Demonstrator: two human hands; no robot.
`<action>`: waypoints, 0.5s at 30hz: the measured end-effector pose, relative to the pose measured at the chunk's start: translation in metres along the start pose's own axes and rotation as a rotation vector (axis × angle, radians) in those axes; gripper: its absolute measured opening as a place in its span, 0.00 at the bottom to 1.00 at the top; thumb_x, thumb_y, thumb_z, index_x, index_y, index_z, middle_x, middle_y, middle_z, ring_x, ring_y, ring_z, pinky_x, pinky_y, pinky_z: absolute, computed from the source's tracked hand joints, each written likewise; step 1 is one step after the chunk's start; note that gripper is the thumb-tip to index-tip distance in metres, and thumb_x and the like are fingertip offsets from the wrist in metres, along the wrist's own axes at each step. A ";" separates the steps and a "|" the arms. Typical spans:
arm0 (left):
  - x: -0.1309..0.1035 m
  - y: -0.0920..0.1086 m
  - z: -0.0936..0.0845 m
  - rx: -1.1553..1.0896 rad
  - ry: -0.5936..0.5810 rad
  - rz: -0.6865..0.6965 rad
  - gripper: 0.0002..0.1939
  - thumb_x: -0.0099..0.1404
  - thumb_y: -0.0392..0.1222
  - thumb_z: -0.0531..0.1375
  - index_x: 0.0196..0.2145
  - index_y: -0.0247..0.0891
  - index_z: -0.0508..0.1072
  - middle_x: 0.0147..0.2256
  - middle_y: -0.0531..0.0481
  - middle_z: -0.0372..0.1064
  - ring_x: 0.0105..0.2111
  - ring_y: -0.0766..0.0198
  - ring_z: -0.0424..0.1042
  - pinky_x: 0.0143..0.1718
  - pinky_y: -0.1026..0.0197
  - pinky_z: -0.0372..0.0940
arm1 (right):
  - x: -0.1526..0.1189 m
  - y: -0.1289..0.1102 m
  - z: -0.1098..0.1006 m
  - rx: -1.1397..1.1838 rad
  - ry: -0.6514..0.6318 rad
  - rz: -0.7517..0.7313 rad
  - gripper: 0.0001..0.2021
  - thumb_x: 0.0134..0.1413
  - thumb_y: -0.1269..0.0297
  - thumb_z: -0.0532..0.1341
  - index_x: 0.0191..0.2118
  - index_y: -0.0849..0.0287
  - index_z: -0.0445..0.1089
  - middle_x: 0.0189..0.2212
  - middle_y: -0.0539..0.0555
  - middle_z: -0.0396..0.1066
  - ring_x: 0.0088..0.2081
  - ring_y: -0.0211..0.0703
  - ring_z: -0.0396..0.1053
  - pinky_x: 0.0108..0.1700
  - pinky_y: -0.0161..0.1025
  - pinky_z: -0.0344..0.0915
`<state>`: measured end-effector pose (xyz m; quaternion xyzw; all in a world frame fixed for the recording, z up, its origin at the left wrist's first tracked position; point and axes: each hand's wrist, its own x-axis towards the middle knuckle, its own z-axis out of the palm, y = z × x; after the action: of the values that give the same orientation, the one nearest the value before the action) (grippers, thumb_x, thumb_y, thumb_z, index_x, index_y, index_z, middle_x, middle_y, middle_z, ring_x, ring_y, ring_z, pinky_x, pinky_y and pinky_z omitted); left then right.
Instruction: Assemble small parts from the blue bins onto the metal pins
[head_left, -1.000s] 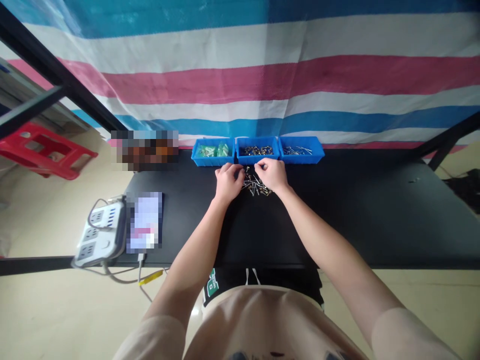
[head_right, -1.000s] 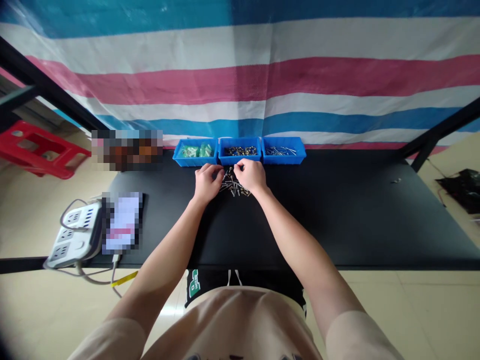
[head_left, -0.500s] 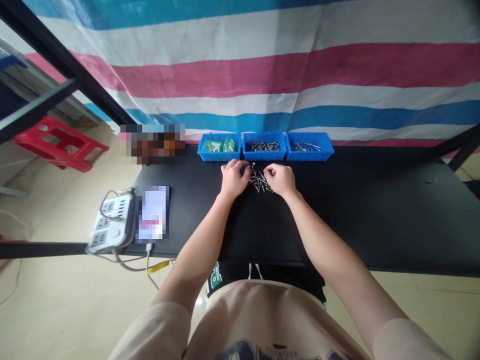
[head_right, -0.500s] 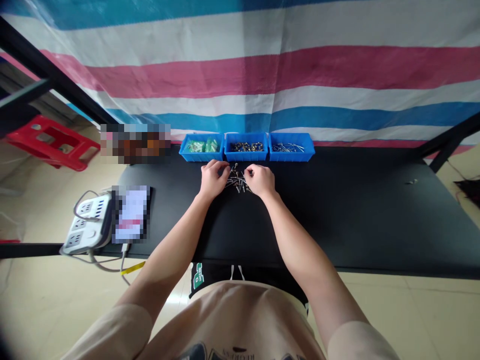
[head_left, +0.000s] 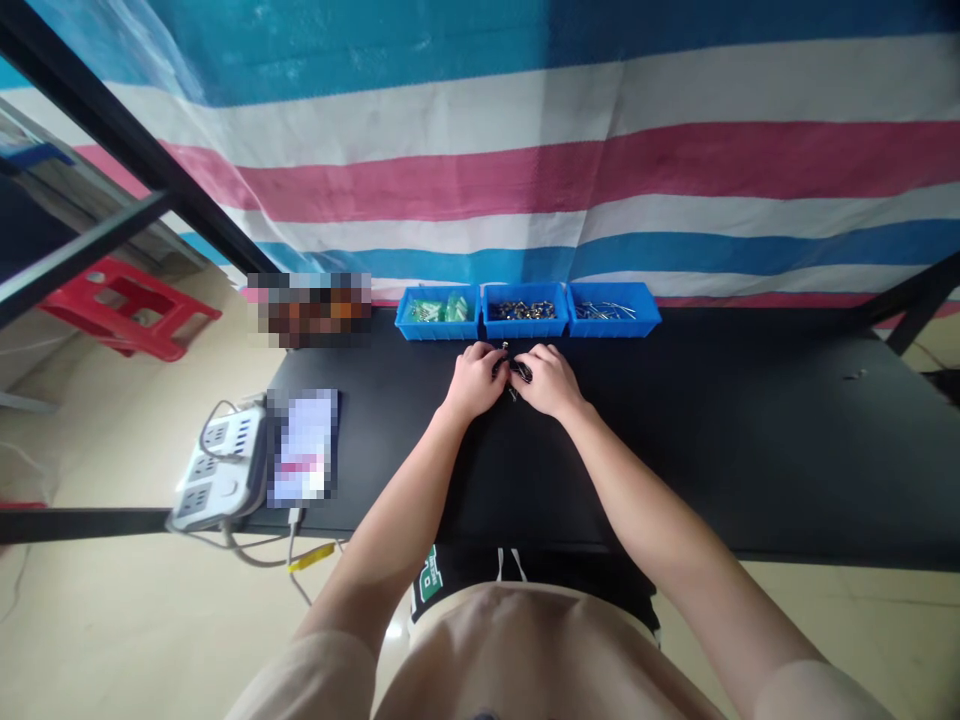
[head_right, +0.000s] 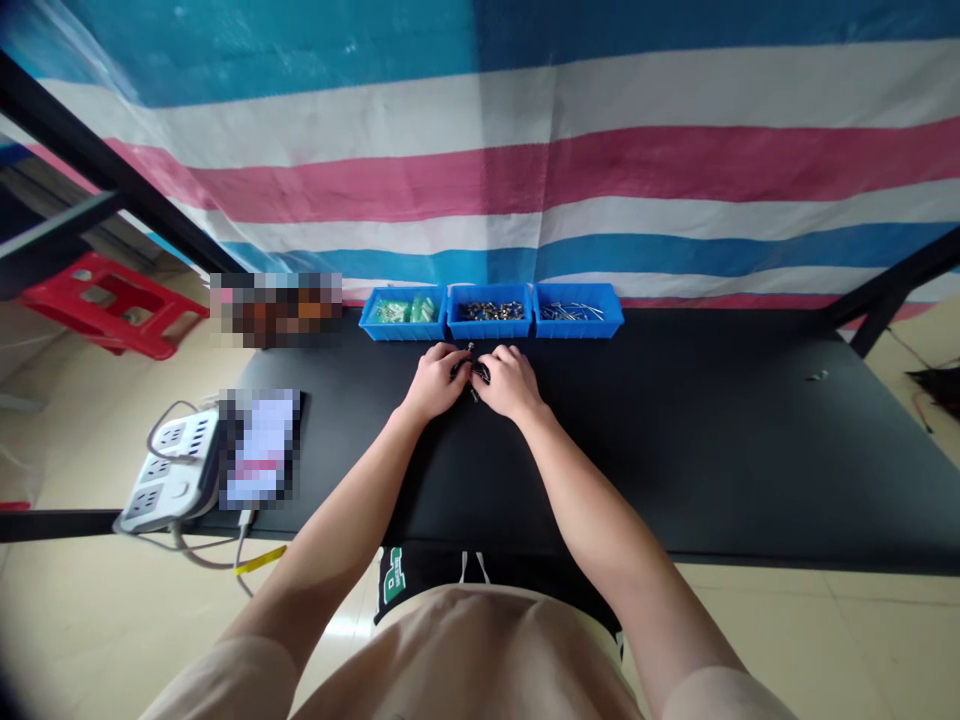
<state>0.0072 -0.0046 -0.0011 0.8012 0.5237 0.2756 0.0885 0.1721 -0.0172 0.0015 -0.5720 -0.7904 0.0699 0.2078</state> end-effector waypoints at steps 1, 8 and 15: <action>0.000 -0.001 0.001 0.001 -0.003 0.004 0.15 0.66 0.41 0.54 0.46 0.38 0.76 0.42 0.42 0.70 0.45 0.55 0.69 0.49 0.52 0.65 | 0.000 0.000 0.000 0.001 0.001 -0.007 0.16 0.60 0.56 0.56 0.46 0.58 0.75 0.41 0.59 0.71 0.44 0.52 0.64 0.48 0.44 0.61; 0.000 -0.004 0.001 -0.006 -0.042 0.030 0.15 0.64 0.36 0.55 0.45 0.40 0.77 0.43 0.43 0.70 0.45 0.55 0.69 0.48 0.52 0.65 | 0.001 0.003 0.002 0.012 0.004 -0.034 0.16 0.64 0.57 0.54 0.46 0.57 0.75 0.41 0.58 0.72 0.44 0.50 0.65 0.47 0.43 0.61; -0.001 0.001 -0.002 0.016 -0.072 -0.020 0.14 0.63 0.39 0.58 0.45 0.41 0.76 0.42 0.43 0.70 0.47 0.52 0.69 0.46 0.50 0.63 | 0.000 -0.001 -0.003 -0.014 0.018 0.027 0.15 0.63 0.59 0.54 0.46 0.57 0.74 0.42 0.60 0.72 0.45 0.52 0.64 0.48 0.45 0.60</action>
<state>0.0069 -0.0063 0.0006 0.8060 0.5304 0.2414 0.1038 0.1720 -0.0177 0.0047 -0.5845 -0.7813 0.0620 0.2099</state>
